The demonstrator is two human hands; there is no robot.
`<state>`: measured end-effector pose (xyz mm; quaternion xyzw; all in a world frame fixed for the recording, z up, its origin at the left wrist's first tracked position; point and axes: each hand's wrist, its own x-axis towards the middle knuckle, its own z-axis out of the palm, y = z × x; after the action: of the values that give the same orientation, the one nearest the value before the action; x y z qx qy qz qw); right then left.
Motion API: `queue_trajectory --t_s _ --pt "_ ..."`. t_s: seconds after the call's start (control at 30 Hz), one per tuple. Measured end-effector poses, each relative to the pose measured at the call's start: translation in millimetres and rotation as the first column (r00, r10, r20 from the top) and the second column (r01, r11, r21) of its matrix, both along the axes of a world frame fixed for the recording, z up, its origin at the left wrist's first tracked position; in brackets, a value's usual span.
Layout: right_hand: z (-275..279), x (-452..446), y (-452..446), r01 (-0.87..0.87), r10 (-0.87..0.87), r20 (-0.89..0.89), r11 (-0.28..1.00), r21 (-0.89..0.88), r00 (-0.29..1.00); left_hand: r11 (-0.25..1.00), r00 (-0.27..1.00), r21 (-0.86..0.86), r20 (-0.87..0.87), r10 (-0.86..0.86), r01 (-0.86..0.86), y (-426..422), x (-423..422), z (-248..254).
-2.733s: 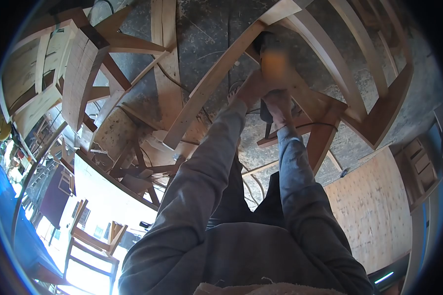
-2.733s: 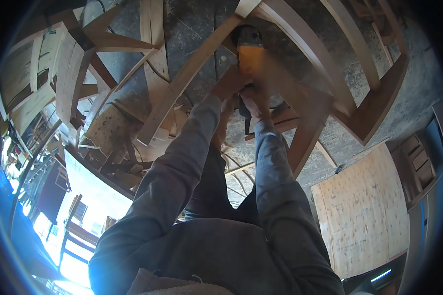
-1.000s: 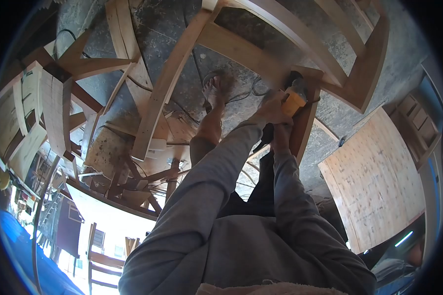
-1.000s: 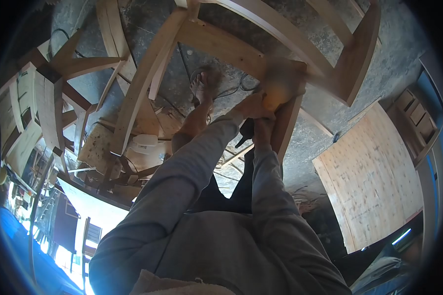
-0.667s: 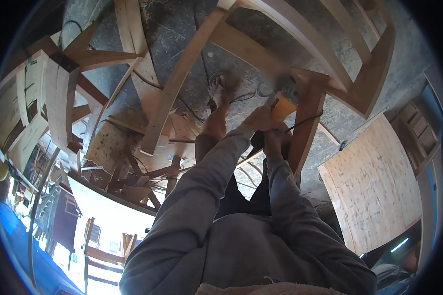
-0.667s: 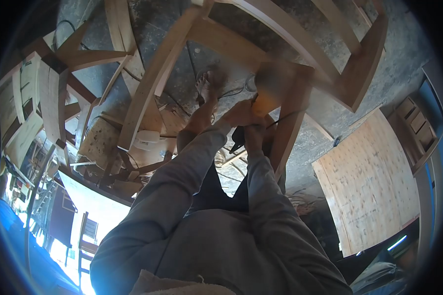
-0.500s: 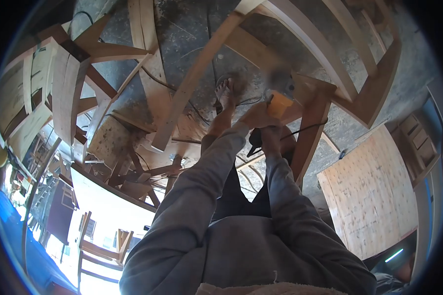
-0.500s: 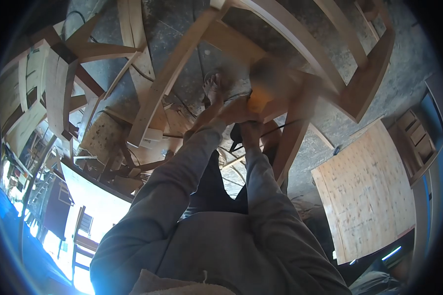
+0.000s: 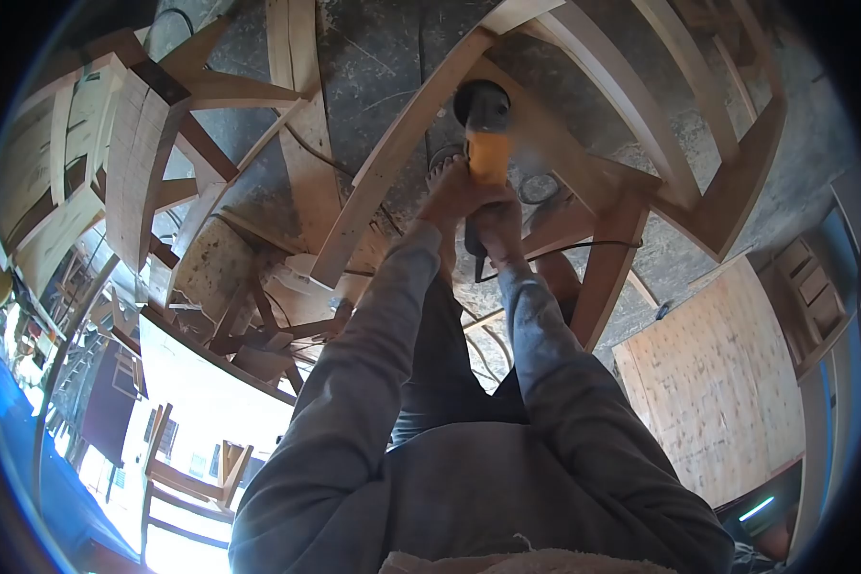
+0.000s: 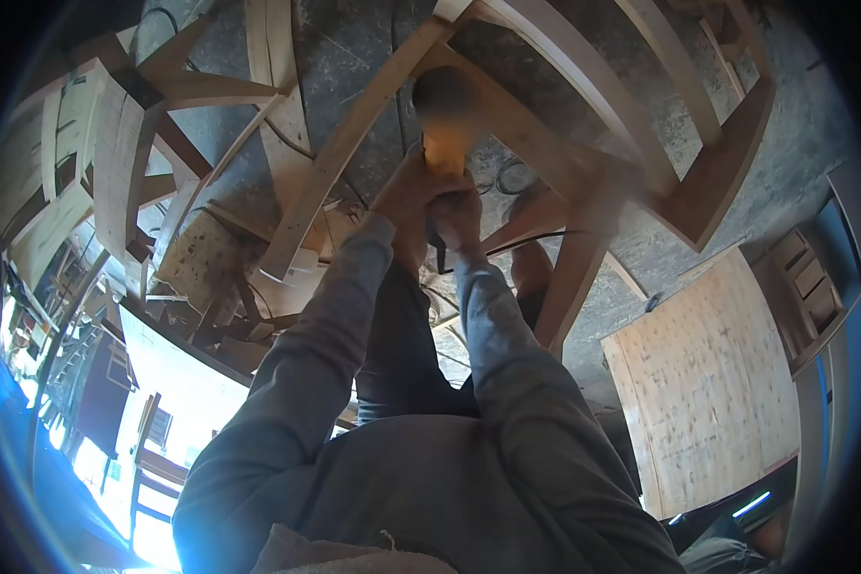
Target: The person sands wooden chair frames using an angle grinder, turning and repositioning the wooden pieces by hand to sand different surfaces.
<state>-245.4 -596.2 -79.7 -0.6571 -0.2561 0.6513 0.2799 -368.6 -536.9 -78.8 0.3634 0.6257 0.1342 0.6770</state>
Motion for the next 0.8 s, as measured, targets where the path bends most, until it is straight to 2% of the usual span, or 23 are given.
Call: queue_trajectory --t_s 0.03,0.07,0.13,0.2,0.3,0.4,0.5,0.6,0.7,0.8 --pt "-1 8 -3 -0.029 0.029 0.009 1.0 -0.005 1.0 1.0 1.0 -0.005 -0.002 0.021 -0.021 -3 5 0" --pt "2 17 -10 0.033 -0.033 -0.019 0.999 -0.006 0.999 0.999 0.999 -0.009 -0.002 0.044 -0.044 -6 11 -1" --pt "30 30 -17 0.151 -0.151 -0.08 0.989 -0.005 0.985 0.982 0.982 -0.009 0.014 -0.189 0.189 -18 38 -10" --pt "38 52 -34 0.121 -0.115 0.089 0.991 -0.062 0.989 0.975 0.977 0.097 0.053 -0.207 0.202 -33 67 -9" --pt "51 67 -45 0.157 -0.141 0.159 0.983 -0.094 0.977 0.99 0.981 -0.005 0.136 -0.136 0.138 -32 80 20" --pt "33 60 -42 0.166 -0.156 0.099 0.981 -0.1 0.983 0.98 0.975 -0.009 0.099 -0.197 0.199 -23 68 7" --pt "12 40 -17 0.112 -0.11 -0.061 0.993 0.042 0.992 0.981 0.986 -0.117 0.087 -0.143 0.153 7 39 11" --pt "17 17 21 0.075 -0.073 -0.028 0.994 0.083 0.997 1.0 1.0 -0.017 0.004 -0.014 0.014 32 20 25" --pt "-3 12 39 -0.01 0.012 -0.019 0.995 0.099 1.0 0.996 0.995 0.02 0.049 0.082 -0.083 26 12 -17" --pt "12 6 65 -0.082 0.083 0.071 0.997 -0.012 0.994 0.992 0.989 -0.025 0.075 0.125 -0.123 46 5 -1"
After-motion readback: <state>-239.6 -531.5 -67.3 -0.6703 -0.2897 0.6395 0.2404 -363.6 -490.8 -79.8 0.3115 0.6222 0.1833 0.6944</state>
